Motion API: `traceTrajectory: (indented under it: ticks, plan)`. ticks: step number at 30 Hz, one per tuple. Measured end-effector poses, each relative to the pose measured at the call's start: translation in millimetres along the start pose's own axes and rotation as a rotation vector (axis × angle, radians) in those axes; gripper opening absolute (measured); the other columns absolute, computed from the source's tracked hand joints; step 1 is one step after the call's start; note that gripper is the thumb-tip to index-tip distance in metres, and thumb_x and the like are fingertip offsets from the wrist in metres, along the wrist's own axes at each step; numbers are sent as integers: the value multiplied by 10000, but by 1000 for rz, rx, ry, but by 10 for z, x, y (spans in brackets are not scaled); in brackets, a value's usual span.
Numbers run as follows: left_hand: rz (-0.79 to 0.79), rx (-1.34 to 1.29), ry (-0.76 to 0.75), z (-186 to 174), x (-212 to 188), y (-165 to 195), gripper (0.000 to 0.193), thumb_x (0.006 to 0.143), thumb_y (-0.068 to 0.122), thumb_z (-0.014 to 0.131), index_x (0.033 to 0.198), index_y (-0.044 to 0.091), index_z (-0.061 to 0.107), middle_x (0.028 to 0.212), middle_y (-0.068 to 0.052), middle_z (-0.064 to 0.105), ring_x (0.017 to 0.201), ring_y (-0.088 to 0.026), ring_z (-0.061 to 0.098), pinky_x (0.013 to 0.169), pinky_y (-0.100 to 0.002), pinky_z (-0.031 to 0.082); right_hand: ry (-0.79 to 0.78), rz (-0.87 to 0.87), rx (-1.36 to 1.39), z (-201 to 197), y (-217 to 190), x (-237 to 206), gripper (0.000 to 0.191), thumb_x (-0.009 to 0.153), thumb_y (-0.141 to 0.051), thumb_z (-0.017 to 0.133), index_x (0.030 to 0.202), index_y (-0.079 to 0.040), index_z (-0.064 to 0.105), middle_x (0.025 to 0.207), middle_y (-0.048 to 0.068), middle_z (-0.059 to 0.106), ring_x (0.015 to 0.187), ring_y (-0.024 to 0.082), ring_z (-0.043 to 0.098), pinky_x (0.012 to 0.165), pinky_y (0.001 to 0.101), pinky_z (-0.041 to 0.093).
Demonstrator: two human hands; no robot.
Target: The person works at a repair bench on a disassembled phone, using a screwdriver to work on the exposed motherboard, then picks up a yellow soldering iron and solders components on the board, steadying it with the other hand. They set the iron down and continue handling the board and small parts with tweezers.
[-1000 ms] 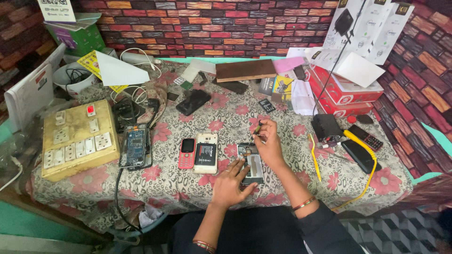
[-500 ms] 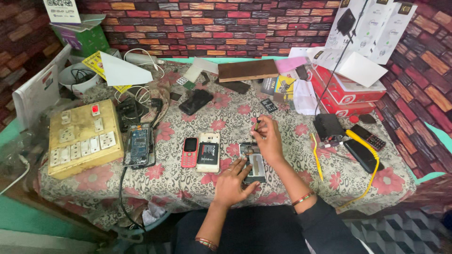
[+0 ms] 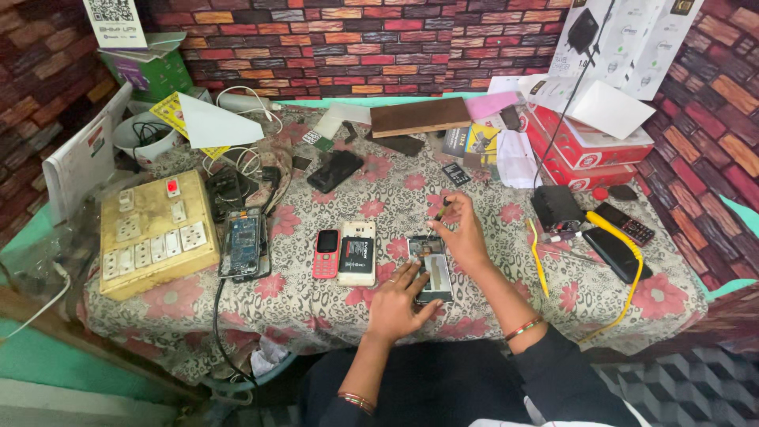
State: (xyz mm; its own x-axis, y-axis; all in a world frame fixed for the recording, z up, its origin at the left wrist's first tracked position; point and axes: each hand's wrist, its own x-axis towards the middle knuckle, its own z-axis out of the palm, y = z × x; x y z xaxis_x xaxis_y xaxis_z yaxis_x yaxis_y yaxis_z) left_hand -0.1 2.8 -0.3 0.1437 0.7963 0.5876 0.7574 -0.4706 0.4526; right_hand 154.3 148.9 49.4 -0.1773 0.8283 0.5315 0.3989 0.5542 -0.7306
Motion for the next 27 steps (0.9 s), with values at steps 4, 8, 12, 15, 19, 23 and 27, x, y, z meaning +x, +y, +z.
traceTrajectory:
  ticks: [4,8,12,15,19,23,27]
  plan:
    - [-5,8,-4,14,-6,-6,590,878,498,725,1240,32,725,1386,-218,632,1325,-381,568,1048,-456,483,10,40,38,-8,2,7,596,848,-97,831,1317,-88,463,926,76,651,863,190,655,818,339,562]
    - [-4,7,4,18,-9,-23,583,872,497,726,1230,37,730,1385,-214,635,1327,-379,568,1048,-457,480,-4,68,36,33,-42,-17,537,883,-66,783,1316,-95,466,936,81,689,869,193,708,807,350,578]
    - [-3,8,6,25,-16,-26,583,868,499,731,1222,36,734,1380,-219,633,1329,-373,570,1048,-455,480,-23,-35,71,61,-93,-44,508,907,1,718,1335,-100,464,1003,93,686,951,207,726,841,364,587]
    - [-6,11,5,17,-13,-20,583,872,501,730,1224,36,736,1380,-216,637,1326,-369,574,1051,-456,481,-123,-31,202,10,-125,-45,477,933,22,612,1354,-102,426,1082,80,731,1056,197,724,934,343,552]
    - [-4,7,2,-1,-7,-10,577,874,498,725,1221,37,738,1380,-219,637,1322,-368,576,1042,-454,487,-124,9,91,-8,-120,-22,542,831,37,697,1292,-94,443,1167,75,646,1105,209,621,842,339,537]
    - [2,10,-7,-22,-5,-5,575,877,494,720,1219,32,735,1387,-225,631,1324,-365,578,1035,-453,492,-10,-40,1,84,-100,18,529,850,9,794,1276,-98,499,1119,94,579,1007,207,626,912,323,534]
    - [4,18,-9,-25,0,-1,574,879,493,723,1220,32,736,1387,-221,633,1322,-365,575,1041,-459,489,-52,41,206,84,-119,34,511,837,78,644,1289,-106,494,1248,82,533,1054,158,689,897,304,551]
